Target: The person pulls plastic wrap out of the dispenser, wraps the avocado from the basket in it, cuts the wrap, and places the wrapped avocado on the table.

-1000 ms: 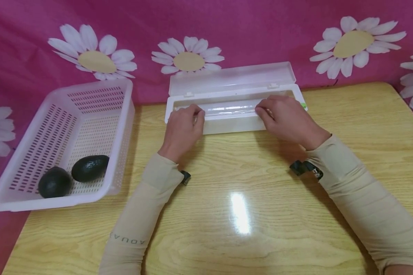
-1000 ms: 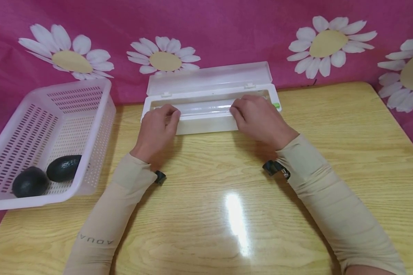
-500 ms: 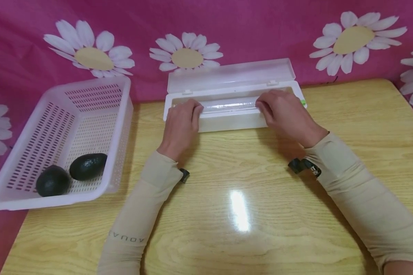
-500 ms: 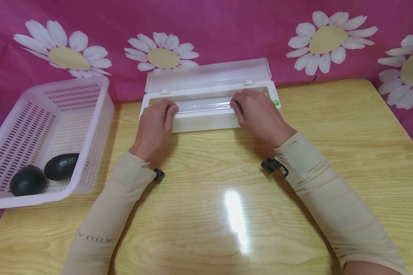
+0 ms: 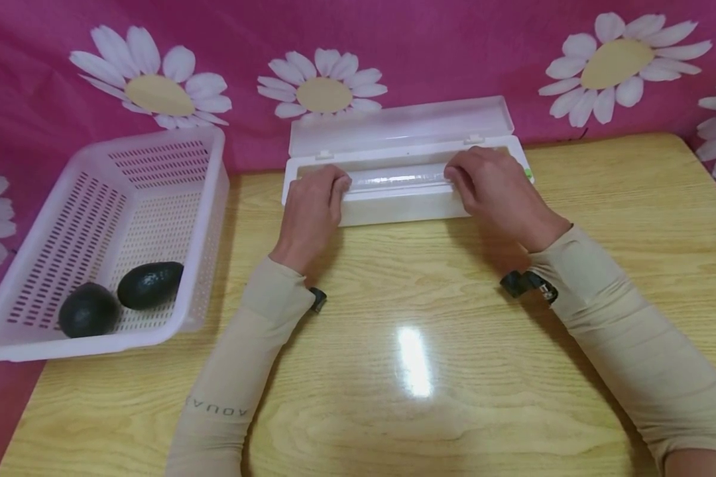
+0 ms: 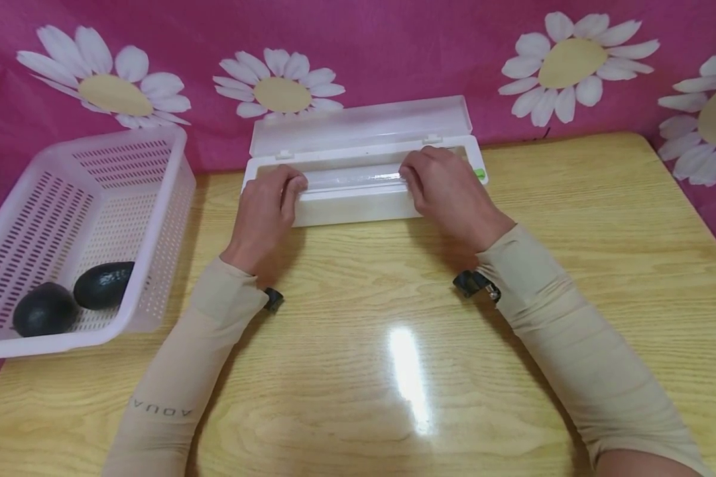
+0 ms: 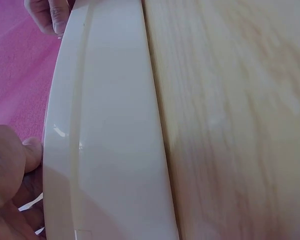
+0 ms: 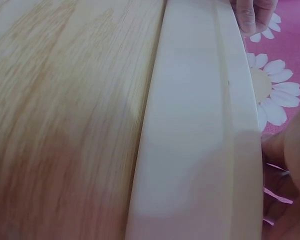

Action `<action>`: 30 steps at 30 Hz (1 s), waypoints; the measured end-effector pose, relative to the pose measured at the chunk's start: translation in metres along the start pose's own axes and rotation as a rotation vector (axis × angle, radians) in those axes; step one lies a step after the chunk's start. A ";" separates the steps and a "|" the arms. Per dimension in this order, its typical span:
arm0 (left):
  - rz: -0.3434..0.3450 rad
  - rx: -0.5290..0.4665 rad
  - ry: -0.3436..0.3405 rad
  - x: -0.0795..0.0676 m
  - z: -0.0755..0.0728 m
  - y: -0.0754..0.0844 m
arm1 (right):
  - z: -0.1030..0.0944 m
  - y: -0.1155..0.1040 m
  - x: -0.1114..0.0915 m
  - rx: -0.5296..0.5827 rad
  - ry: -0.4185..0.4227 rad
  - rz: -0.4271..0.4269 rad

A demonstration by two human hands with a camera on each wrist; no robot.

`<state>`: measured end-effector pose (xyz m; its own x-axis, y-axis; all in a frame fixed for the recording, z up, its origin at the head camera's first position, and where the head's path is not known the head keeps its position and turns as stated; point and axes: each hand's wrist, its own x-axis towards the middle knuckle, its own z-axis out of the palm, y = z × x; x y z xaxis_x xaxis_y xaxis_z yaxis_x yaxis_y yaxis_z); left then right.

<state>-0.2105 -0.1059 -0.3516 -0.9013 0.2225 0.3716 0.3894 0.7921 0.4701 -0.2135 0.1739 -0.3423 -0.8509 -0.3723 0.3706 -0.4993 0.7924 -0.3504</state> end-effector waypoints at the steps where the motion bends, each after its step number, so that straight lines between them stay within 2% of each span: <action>1: 0.001 0.002 0.000 0.000 0.000 0.000 | 0.000 0.000 0.000 0.005 0.000 0.001; 11: 0.016 -0.005 0.013 0.001 0.000 -0.001 | -0.012 0.001 0.001 0.033 -0.051 0.030; 16: 0.029 -0.007 0.016 0.002 0.000 -0.002 | -0.012 0.004 0.001 0.009 -0.026 0.005; 21: 0.019 -0.046 -0.038 0.001 -0.004 -0.003 | -0.010 0.005 0.000 0.000 0.014 -0.026; 25: -0.007 -0.066 -0.089 0.002 -0.009 -0.003 | -0.010 0.005 0.000 -0.007 0.011 -0.029; 30: -0.003 -0.031 -0.082 0.003 -0.011 -0.004 | -0.010 0.005 0.002 0.006 -0.018 0.017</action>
<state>-0.2125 -0.1146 -0.3433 -0.9144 0.2675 0.3039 0.3915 0.7751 0.4958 -0.2157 0.1823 -0.3345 -0.8622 -0.3676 0.3486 -0.4855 0.7958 -0.3618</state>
